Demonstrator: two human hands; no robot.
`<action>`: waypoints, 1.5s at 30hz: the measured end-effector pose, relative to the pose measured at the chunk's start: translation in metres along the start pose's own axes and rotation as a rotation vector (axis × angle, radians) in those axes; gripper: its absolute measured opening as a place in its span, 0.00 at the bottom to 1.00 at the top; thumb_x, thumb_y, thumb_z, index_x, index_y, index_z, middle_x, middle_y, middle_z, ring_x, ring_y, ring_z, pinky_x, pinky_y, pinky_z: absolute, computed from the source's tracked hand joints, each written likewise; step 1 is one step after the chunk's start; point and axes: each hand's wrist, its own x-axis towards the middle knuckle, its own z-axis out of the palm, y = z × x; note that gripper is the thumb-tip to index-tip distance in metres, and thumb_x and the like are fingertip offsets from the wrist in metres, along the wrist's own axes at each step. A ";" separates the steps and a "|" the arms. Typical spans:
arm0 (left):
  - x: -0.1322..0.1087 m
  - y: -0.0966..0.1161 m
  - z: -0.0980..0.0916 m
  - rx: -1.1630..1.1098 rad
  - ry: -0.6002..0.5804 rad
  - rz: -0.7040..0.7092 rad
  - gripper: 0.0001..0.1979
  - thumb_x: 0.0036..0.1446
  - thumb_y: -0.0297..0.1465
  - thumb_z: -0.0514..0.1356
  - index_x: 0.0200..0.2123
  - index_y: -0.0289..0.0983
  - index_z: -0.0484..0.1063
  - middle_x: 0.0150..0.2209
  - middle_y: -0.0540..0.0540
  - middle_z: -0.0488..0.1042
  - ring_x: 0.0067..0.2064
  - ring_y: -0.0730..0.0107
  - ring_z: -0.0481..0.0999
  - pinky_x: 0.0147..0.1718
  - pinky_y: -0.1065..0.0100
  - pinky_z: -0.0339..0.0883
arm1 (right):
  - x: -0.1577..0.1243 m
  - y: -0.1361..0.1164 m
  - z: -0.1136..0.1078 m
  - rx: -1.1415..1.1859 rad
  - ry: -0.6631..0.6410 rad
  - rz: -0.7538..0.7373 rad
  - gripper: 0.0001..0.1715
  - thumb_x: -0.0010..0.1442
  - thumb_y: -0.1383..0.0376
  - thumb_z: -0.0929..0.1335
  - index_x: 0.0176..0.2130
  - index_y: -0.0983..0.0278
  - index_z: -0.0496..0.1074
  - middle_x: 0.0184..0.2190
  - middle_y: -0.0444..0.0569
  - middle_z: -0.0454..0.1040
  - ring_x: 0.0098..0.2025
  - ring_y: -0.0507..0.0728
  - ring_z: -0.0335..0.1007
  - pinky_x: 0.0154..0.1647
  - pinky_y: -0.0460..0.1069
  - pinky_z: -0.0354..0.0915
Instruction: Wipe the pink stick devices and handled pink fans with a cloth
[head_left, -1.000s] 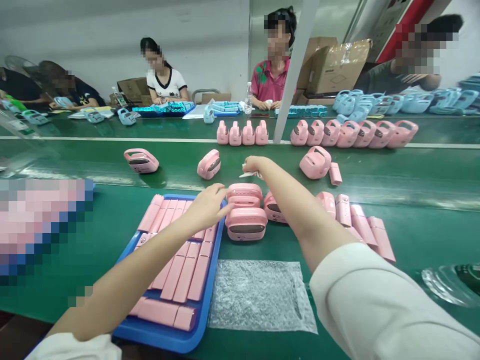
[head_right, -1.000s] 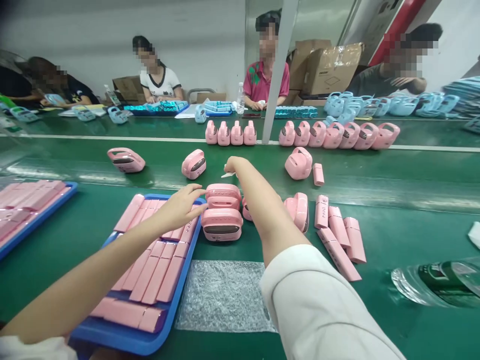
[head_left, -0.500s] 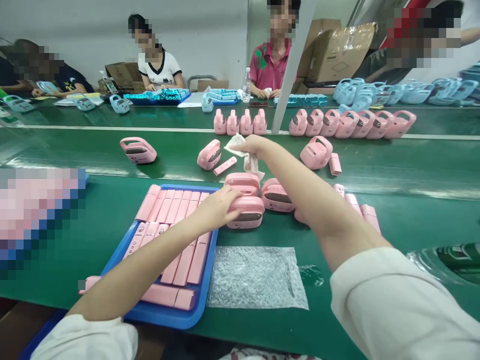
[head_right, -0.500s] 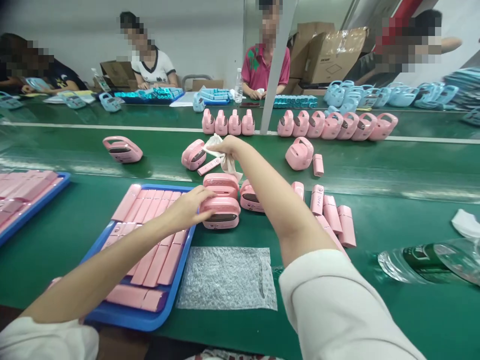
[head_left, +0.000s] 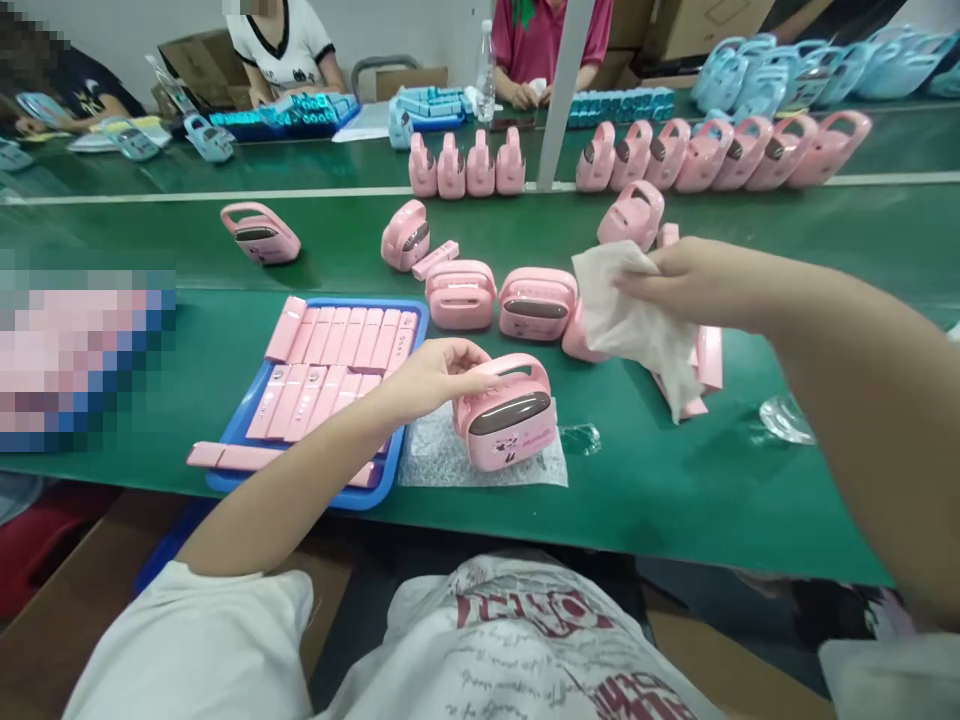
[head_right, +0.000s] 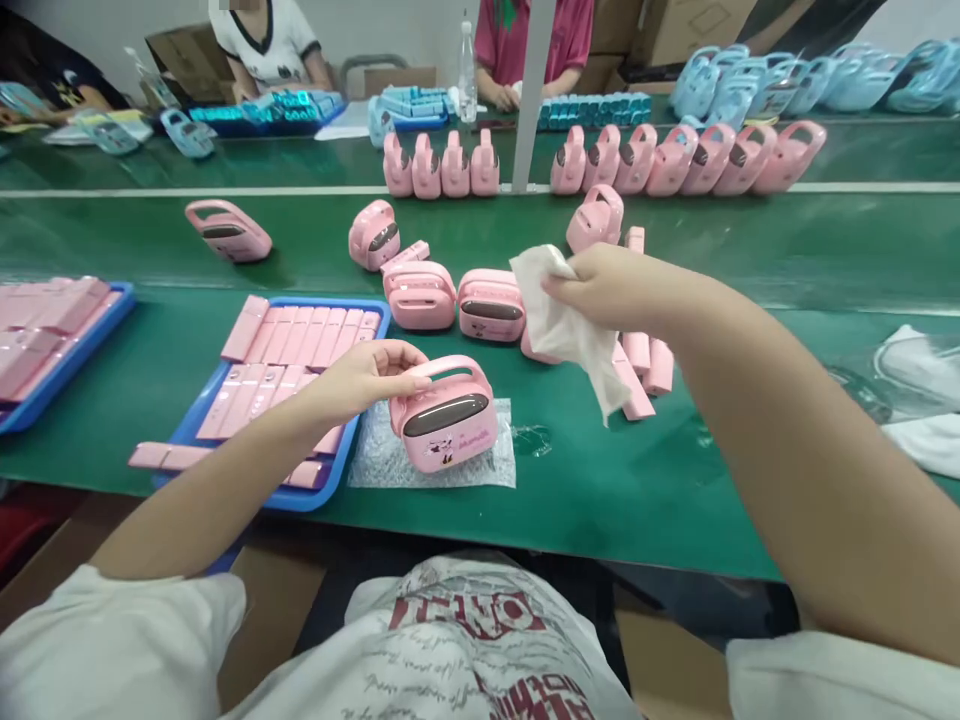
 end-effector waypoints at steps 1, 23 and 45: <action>-0.003 -0.003 0.007 -0.019 -0.013 -0.014 0.16 0.46 0.39 0.68 0.34 0.34 0.72 0.31 0.48 0.75 0.32 0.72 0.73 0.29 0.69 0.65 | -0.012 0.010 -0.001 -0.135 -0.048 0.057 0.27 0.65 0.58 0.66 0.17 0.64 0.68 0.16 0.46 0.67 0.19 0.51 0.59 0.37 0.58 0.69; -0.037 -0.051 0.066 0.069 0.040 0.394 0.28 0.60 0.48 0.55 0.58 0.39 0.66 0.62 0.41 0.67 0.62 0.55 0.67 0.60 0.58 0.61 | -0.165 0.016 0.211 0.425 0.455 -0.514 0.20 0.67 0.59 0.59 0.49 0.64 0.74 0.50 0.58 0.76 0.59 0.65 0.69 0.59 0.61 0.67; -0.014 -0.059 0.060 -0.305 0.110 0.160 0.39 0.60 0.60 0.39 0.56 0.41 0.69 0.53 0.45 0.76 0.57 0.57 0.74 0.53 0.61 0.71 | -0.144 0.025 0.218 0.537 0.212 -0.539 0.38 0.68 0.46 0.52 0.70 0.60 0.48 0.61 0.54 0.67 0.69 0.63 0.54 0.68 0.61 0.58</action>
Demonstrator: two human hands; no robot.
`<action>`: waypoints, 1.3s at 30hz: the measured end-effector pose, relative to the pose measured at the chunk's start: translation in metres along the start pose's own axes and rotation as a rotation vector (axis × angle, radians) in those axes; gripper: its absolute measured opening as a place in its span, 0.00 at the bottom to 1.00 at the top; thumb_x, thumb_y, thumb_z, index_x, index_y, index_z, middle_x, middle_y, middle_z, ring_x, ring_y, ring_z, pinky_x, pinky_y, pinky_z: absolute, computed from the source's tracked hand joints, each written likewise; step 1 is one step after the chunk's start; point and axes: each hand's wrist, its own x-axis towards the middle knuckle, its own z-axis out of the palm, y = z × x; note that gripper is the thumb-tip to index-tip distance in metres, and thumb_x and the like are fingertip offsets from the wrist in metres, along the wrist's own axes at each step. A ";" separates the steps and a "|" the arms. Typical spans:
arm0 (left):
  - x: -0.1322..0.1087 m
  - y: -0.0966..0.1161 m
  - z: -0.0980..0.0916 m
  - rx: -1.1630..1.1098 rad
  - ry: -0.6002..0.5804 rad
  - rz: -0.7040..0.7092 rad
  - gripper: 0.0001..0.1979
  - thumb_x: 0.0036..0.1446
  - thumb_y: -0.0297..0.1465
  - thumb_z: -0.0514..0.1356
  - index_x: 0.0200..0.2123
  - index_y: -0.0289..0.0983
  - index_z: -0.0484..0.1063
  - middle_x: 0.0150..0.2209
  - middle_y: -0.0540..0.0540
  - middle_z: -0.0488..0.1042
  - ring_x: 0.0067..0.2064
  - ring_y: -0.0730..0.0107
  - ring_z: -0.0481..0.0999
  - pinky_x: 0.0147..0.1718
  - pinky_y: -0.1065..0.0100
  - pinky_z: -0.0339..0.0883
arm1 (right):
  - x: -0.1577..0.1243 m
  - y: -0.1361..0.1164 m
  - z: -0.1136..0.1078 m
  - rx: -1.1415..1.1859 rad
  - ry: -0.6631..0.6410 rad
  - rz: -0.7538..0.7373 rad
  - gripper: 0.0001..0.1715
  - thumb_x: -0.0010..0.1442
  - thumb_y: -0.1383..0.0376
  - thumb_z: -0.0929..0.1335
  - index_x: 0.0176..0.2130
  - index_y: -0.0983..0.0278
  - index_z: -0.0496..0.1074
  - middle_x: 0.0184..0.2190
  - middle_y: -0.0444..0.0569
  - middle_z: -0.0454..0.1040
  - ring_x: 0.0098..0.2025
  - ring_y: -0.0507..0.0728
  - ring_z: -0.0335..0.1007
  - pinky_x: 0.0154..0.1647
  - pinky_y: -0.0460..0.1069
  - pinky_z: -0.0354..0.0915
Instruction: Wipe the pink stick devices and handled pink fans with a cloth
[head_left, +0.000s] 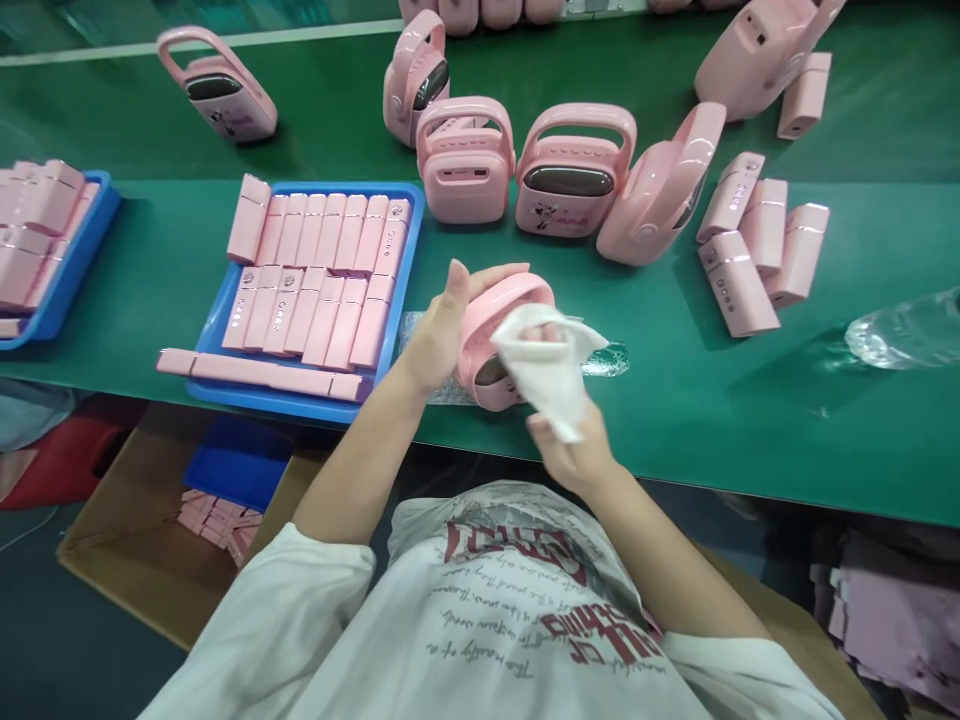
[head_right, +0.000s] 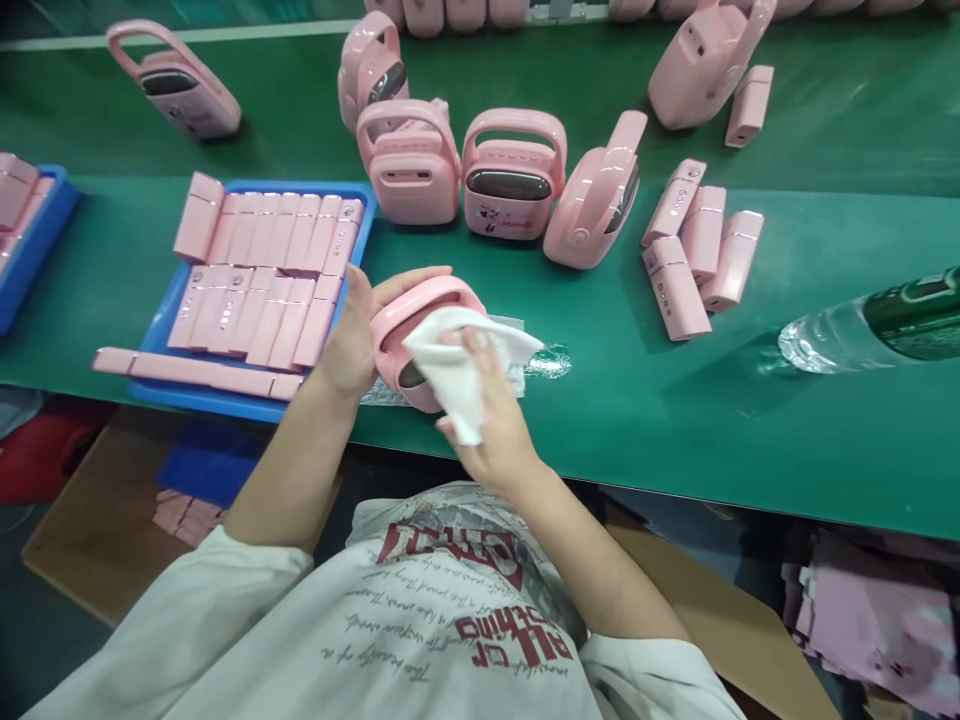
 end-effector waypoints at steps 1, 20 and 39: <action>-0.001 0.000 0.000 -0.001 -0.003 0.006 0.39 0.60 0.61 0.38 0.56 0.41 0.69 0.54 0.45 0.75 0.57 0.56 0.74 0.53 0.60 0.71 | 0.001 0.003 0.000 0.046 0.042 0.112 0.41 0.67 0.44 0.47 0.69 0.62 0.50 0.57 0.56 0.71 0.66 0.63 0.60 0.65 0.60 0.62; -0.011 -0.027 0.002 -0.294 0.044 0.150 0.43 0.50 0.64 0.52 0.56 0.38 0.72 0.63 0.40 0.67 0.66 0.45 0.61 0.63 0.55 0.59 | 0.090 0.019 -0.029 0.310 -0.209 0.295 0.23 0.62 0.48 0.65 0.41 0.62 0.78 0.33 0.45 0.78 0.35 0.56 0.73 0.37 0.51 0.70; -0.014 -0.021 0.013 -0.431 0.239 0.353 0.38 0.52 0.54 0.62 0.62 0.44 0.64 0.62 0.45 0.66 0.66 0.46 0.61 0.58 0.54 0.64 | 0.108 -0.014 -0.035 -0.152 -0.420 -0.500 0.17 0.66 0.64 0.65 0.52 0.61 0.75 0.55 0.51 0.74 0.60 0.61 0.69 0.65 0.61 0.63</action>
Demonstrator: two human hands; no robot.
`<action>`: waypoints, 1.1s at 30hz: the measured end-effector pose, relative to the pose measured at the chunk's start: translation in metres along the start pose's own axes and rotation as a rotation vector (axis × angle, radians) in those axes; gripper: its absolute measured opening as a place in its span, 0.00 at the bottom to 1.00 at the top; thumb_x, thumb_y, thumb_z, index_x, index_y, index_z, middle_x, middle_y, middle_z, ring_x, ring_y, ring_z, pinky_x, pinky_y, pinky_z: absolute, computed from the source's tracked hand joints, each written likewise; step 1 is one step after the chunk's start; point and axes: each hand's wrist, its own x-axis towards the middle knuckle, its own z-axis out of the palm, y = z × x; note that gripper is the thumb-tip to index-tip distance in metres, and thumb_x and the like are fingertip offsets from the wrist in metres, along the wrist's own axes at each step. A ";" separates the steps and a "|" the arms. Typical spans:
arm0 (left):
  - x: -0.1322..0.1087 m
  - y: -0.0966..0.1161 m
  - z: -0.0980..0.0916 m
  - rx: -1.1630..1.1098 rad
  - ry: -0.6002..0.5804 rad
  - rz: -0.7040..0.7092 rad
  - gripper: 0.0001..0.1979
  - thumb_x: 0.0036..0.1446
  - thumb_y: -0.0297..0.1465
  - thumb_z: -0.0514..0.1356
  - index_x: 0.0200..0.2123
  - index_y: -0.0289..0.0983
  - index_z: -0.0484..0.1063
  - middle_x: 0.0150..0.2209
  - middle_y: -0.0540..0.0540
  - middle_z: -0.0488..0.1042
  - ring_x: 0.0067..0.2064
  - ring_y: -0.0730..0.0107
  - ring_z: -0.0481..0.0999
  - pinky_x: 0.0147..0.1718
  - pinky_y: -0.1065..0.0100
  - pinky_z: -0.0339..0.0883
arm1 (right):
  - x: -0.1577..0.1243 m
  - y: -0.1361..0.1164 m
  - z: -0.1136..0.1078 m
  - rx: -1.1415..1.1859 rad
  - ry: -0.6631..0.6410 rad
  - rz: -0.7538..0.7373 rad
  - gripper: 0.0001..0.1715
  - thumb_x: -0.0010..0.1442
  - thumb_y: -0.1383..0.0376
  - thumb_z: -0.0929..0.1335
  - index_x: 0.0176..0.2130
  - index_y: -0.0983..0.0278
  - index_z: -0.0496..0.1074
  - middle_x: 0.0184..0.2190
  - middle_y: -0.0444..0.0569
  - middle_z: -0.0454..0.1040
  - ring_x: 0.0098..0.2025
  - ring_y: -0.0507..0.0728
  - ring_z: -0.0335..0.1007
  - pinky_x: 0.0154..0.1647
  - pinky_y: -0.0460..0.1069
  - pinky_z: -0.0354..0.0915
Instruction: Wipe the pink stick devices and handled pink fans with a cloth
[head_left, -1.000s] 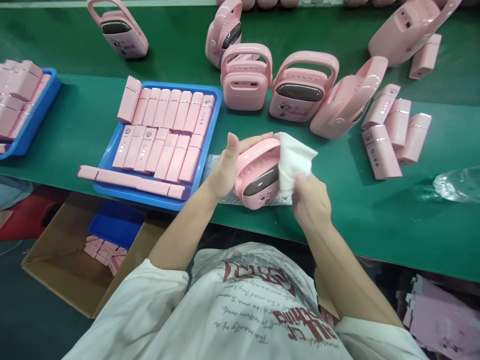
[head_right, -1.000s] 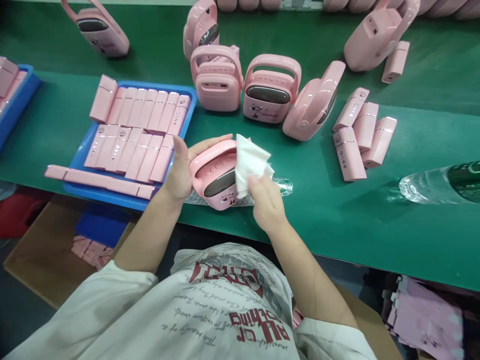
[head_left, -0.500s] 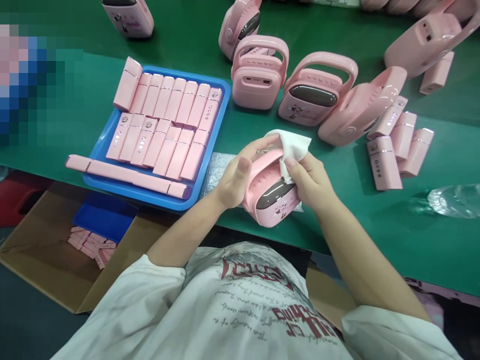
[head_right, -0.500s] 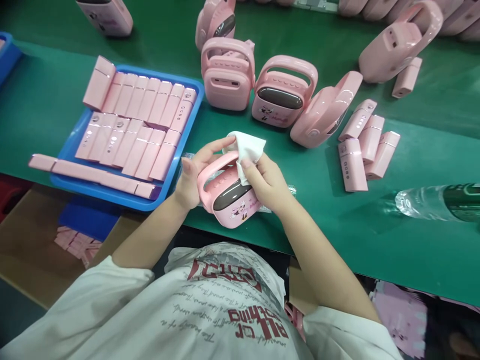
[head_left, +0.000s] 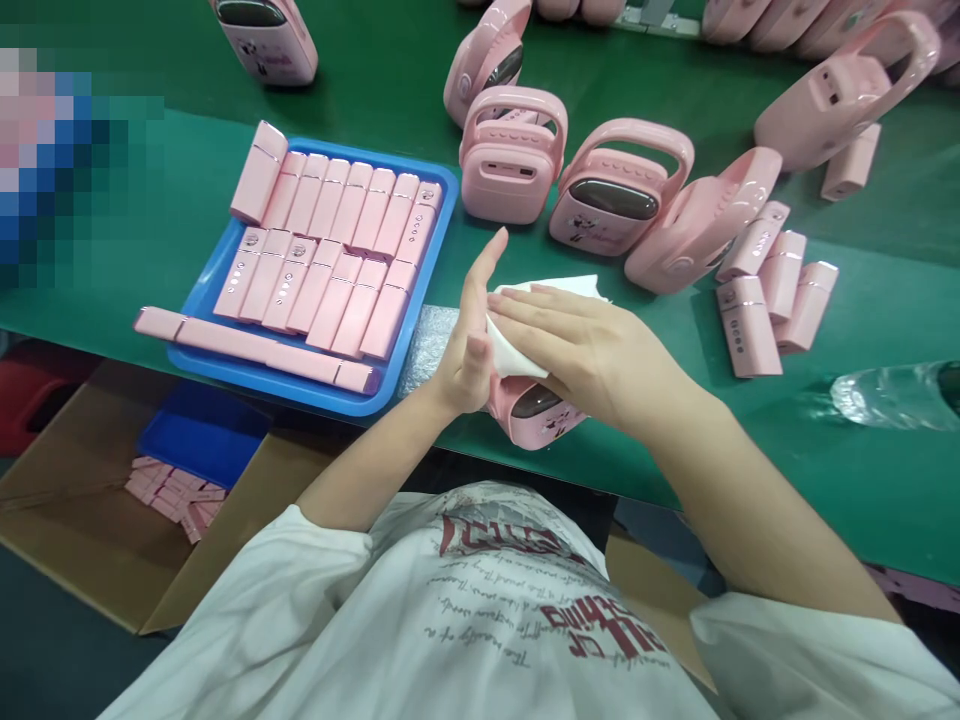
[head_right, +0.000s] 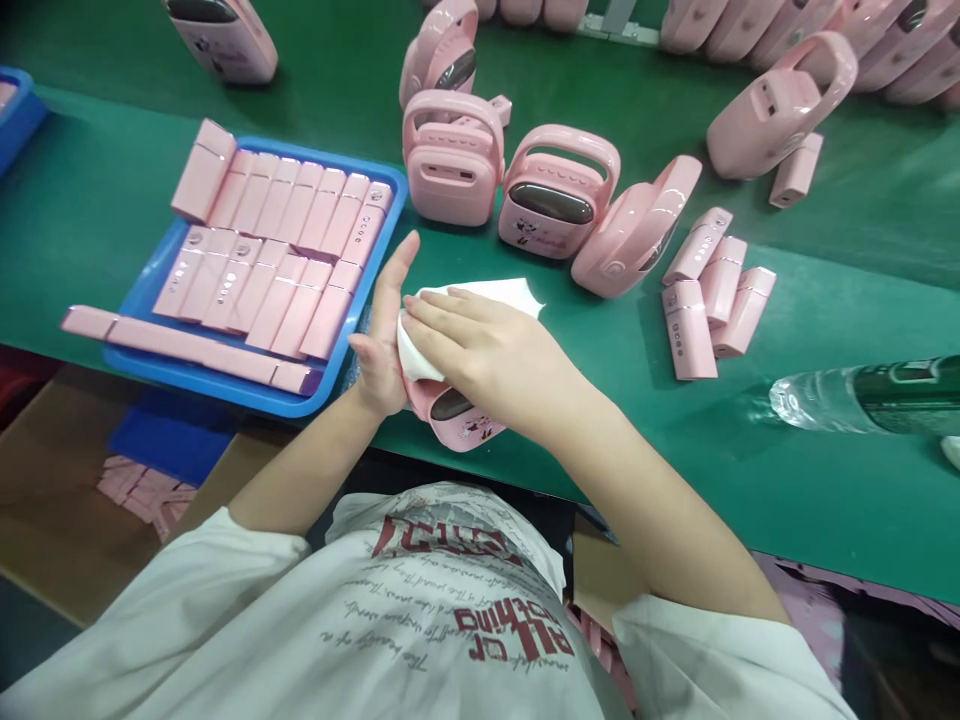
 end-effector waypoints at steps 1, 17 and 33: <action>0.000 -0.001 -0.001 -0.002 -0.028 -0.014 0.40 0.52 0.54 0.62 0.64 0.45 0.60 0.60 0.44 0.69 0.65 0.48 0.64 0.57 0.55 0.65 | -0.002 0.003 0.003 0.017 0.031 0.003 0.18 0.66 0.62 0.64 0.54 0.61 0.74 0.56 0.52 0.73 0.60 0.61 0.68 0.65 0.61 0.63; 0.011 -0.005 -0.005 -0.069 0.035 -0.397 0.29 0.49 0.31 0.66 0.55 0.39 0.66 0.47 0.43 0.79 0.51 0.54 0.78 0.53 0.55 0.69 | -0.054 0.015 0.021 0.445 0.539 0.714 0.29 0.66 0.45 0.60 0.41 0.63 0.78 0.30 0.47 0.79 0.38 0.58 0.78 0.44 0.54 0.74; 0.020 -0.004 -0.001 -0.276 0.383 -0.546 0.17 0.47 0.21 0.58 0.43 0.33 0.68 0.42 0.42 0.80 0.48 0.60 0.79 0.55 0.57 0.67 | -0.055 -0.026 0.040 -0.187 0.432 0.131 0.29 0.68 0.63 0.61 0.66 0.63 0.56 0.61 0.56 0.68 0.69 0.63 0.54 0.67 0.63 0.58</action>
